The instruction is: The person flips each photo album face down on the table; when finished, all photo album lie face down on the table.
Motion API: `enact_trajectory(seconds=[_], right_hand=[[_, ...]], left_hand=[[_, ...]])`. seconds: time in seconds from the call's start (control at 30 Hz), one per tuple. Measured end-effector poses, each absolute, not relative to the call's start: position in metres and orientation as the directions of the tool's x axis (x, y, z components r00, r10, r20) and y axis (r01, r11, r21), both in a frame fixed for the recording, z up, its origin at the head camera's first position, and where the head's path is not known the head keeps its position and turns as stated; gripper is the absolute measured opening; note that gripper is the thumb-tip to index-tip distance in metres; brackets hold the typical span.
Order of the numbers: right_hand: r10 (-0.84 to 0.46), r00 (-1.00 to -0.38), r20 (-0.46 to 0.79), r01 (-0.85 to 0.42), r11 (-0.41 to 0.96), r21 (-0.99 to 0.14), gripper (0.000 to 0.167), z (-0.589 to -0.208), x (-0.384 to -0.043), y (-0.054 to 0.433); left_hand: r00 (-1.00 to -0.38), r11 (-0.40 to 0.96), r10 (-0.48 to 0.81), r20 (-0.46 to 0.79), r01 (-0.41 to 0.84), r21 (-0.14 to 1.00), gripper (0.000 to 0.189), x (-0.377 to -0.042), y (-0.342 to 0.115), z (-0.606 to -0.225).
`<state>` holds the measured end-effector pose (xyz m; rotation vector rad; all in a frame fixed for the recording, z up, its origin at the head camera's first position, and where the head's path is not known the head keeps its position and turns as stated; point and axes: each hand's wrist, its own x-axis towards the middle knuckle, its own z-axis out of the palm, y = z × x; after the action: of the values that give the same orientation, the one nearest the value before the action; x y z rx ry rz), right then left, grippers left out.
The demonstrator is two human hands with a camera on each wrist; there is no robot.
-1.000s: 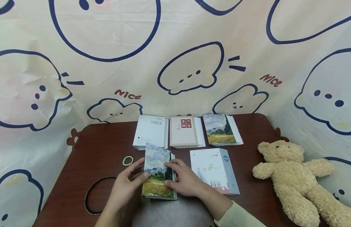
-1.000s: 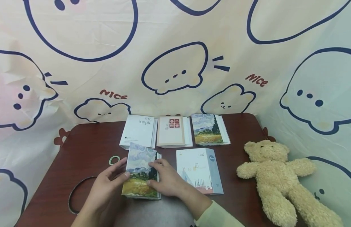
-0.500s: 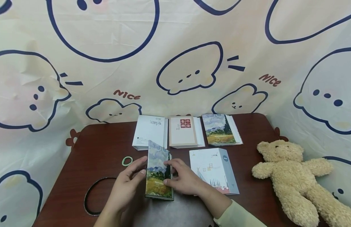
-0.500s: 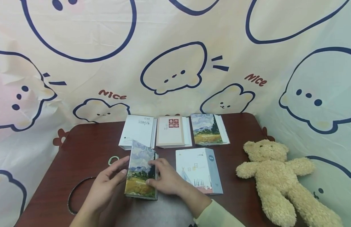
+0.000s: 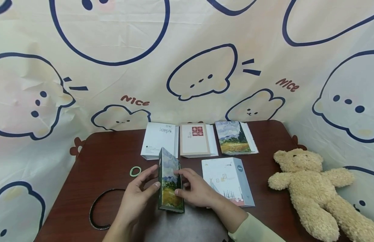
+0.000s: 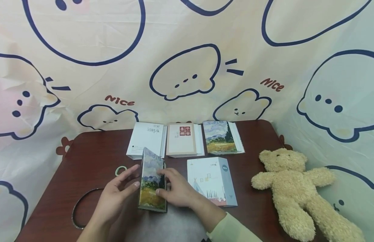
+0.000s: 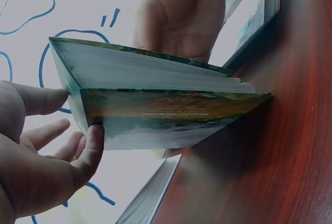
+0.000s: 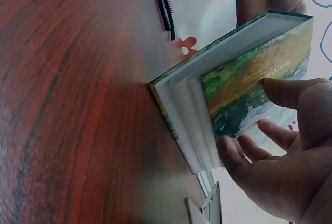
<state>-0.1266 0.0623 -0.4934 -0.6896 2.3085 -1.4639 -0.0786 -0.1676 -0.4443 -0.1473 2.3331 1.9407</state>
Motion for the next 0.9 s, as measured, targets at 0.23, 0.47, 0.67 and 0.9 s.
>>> enact_trajectory(seconds=[0.23, 0.47, 0.67, 0.9], right_hand=[[-0.551, -0.834, 0.022, -0.201, 0.266, -0.943, 0.056, -0.483, -0.124, 0.063], [-0.54, -0.841, 0.042, -0.185, 0.213, -0.959, 0.052, -0.473, -0.123, 0.067], [-0.521, -0.852, 0.052, -0.173, 0.187, -0.967, 0.051, -0.464, -0.124, 0.071], [-0.493, -0.869, 0.054, -0.156, 0.17, -0.973, 0.051, -0.454, -0.124, 0.077]], left_hand=[[-0.989, 0.085, -0.002, -0.151, -0.15, 0.985, 0.057, -0.079, -0.16, -0.445], [-0.992, 0.06, -0.003, -0.127, -0.127, 0.99, 0.054, -0.082, -0.152, -0.449], [-0.996, 0.041, -0.001, -0.091, -0.091, 0.995, 0.05, -0.084, -0.145, -0.452], [-0.994, -0.011, -0.017, -0.106, -0.106, 0.994, 0.057, -0.086, -0.136, -0.454]])
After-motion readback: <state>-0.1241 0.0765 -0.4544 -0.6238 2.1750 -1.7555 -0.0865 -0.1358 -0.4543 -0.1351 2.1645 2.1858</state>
